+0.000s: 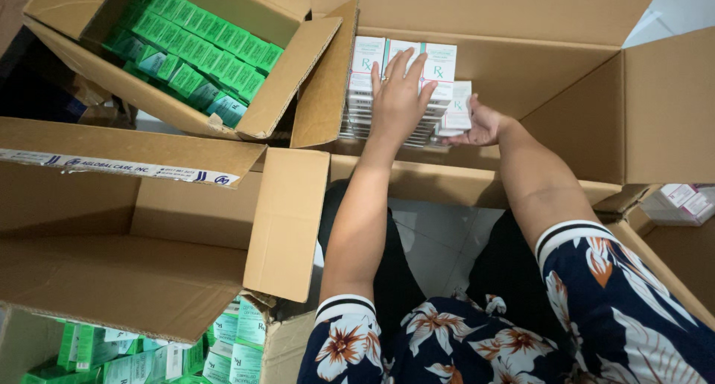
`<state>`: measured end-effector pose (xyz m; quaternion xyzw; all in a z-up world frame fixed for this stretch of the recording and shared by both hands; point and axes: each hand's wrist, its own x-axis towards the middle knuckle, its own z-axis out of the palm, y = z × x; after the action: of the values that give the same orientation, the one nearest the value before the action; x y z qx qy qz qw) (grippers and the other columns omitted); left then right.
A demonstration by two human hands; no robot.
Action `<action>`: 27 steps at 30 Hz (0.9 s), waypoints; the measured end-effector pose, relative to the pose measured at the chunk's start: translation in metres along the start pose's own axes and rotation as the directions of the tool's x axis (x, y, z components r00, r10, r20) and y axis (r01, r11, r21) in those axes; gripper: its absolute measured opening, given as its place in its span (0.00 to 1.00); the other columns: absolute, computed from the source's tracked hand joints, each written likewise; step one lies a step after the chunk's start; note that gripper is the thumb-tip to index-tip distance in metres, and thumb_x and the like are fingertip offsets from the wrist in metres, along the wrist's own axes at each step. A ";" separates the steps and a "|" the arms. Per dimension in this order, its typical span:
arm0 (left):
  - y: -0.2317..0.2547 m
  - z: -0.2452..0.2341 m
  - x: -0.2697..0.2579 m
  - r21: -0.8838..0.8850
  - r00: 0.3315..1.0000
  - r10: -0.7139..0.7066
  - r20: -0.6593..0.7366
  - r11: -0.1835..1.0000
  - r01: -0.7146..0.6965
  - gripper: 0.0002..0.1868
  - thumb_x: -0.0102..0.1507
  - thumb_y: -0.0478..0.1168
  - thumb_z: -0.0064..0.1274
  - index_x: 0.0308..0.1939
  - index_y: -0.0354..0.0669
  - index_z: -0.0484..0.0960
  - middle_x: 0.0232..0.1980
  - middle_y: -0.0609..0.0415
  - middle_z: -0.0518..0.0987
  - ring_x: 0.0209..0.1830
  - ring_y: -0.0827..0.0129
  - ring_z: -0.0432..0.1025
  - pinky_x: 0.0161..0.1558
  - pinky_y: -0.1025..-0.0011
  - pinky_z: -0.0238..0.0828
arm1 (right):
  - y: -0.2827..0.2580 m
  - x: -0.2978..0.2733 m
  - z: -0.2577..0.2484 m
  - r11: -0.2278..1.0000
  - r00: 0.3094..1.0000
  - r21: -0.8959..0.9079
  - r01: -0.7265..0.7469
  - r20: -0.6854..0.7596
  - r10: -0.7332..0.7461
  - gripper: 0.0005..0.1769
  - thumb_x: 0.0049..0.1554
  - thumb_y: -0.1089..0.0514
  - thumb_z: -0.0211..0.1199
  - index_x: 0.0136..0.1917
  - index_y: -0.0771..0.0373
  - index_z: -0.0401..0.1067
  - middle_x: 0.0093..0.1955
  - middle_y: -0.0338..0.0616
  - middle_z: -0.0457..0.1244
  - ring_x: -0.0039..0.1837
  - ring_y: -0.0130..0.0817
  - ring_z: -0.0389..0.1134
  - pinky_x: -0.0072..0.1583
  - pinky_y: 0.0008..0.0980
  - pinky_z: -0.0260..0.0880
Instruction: The person sits on the floor and transfers small white boxes from one cardboard box to another, arranging them in neat rows. The person occasionally picks up boxes to inspect them before placing them into the target box.
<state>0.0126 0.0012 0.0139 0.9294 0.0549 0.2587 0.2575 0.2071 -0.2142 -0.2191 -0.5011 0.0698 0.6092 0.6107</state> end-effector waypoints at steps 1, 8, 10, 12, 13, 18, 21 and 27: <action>-0.001 -0.001 0.001 0.000 1.000 -0.010 -0.013 1.000 0.010 0.27 0.64 0.48 0.59 0.66 0.45 0.75 0.70 0.46 0.71 0.73 0.53 0.63 0.75 0.39 0.45 | -0.002 0.003 -0.002 0.998 0.995 0.043 0.054 0.078 -0.058 0.54 0.60 0.17 0.26 0.80 0.56 0.58 0.76 0.60 0.56 0.72 0.69 0.59 0.63 0.49 0.69; -0.008 0.005 0.004 0.005 0.995 -0.100 -0.016 0.995 0.100 0.26 0.65 0.48 0.56 0.65 0.44 0.74 0.68 0.45 0.71 0.72 0.53 0.63 0.74 0.40 0.42 | -0.008 -0.012 0.019 0.923 0.906 -0.347 -0.167 -0.423 0.004 0.53 0.54 0.17 0.29 0.79 0.52 0.47 0.78 0.52 0.49 0.70 0.59 0.59 0.58 0.50 0.71; -0.014 0.010 0.005 0.028 0.991 -0.137 -0.003 0.990 0.137 0.25 0.66 0.46 0.55 0.65 0.44 0.74 0.69 0.46 0.71 0.72 0.54 0.63 0.75 0.41 0.42 | -0.009 -0.020 0.027 0.801 0.712 -0.540 -0.259 -0.666 -0.220 0.54 0.58 0.19 0.37 0.80 0.59 0.32 0.78 0.57 0.40 0.69 0.63 0.56 0.57 0.54 0.71; -0.024 0.014 0.005 0.047 0.983 -0.181 0.003 0.982 0.181 0.23 0.68 0.43 0.52 0.66 0.45 0.74 0.70 0.48 0.71 0.73 0.56 0.63 0.77 0.43 0.43 | -0.023 -0.026 0.030 0.799 0.595 -0.578 -0.163 -0.704 -0.388 0.49 0.63 0.23 0.41 0.78 0.64 0.46 0.70 0.59 0.56 0.62 0.55 0.67 0.54 0.47 0.73; -0.030 0.016 0.005 0.085 0.978 -0.202 0.048 0.976 0.198 0.23 0.67 0.42 0.51 0.67 0.45 0.74 0.71 0.48 0.70 0.75 0.56 0.61 0.77 0.44 0.43 | -0.031 -0.029 0.031 0.792 0.523 -0.599 -0.119 -0.716 -0.463 0.48 0.65 0.24 0.43 0.77 0.67 0.53 0.65 0.60 0.64 0.58 0.51 0.72 0.53 0.44 0.73; -0.052 0.026 0.002 0.328 0.911 -0.291 0.293 0.925 0.190 0.27 0.64 0.32 0.43 0.69 0.47 0.71 0.79 0.48 0.58 0.80 0.53 0.50 0.76 0.45 0.39 | -0.055 -0.040 0.074 0.831 0.716 -0.522 0.193 -0.504 -0.483 0.38 0.67 0.29 0.45 0.64 0.65 0.73 0.58 0.54 0.68 0.52 0.40 0.68 0.51 0.42 0.68; -0.057 0.033 -0.001 0.346 0.843 -0.338 0.419 0.917 0.196 0.27 0.66 0.32 0.38 0.71 0.48 0.68 0.81 0.48 0.51 0.82 0.52 0.43 0.76 0.44 0.35 | -0.057 -0.042 0.112 0.803 0.787 -0.539 0.255 -0.367 -0.496 0.36 0.64 0.30 0.46 0.63 0.62 0.72 0.59 0.45 0.68 0.57 0.34 0.67 0.56 0.39 0.68; -0.062 0.036 -0.006 0.359 0.766 -0.349 0.540 0.919 0.165 0.29 0.68 0.33 0.36 0.75 0.44 0.63 0.84 0.46 0.47 0.83 0.49 0.41 0.74 0.44 0.50 | -0.040 -0.039 0.128 0.809 0.781 -0.456 0.371 -0.318 -0.537 0.30 0.61 0.36 0.60 0.63 0.62 0.69 0.58 0.43 0.67 0.59 0.34 0.66 0.58 0.40 0.69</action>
<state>0.0278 0.0372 -0.0471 0.9738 0.1369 -0.0946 0.1553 0.1629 -0.1418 -0.1084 -0.7303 -0.0375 0.3154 0.6047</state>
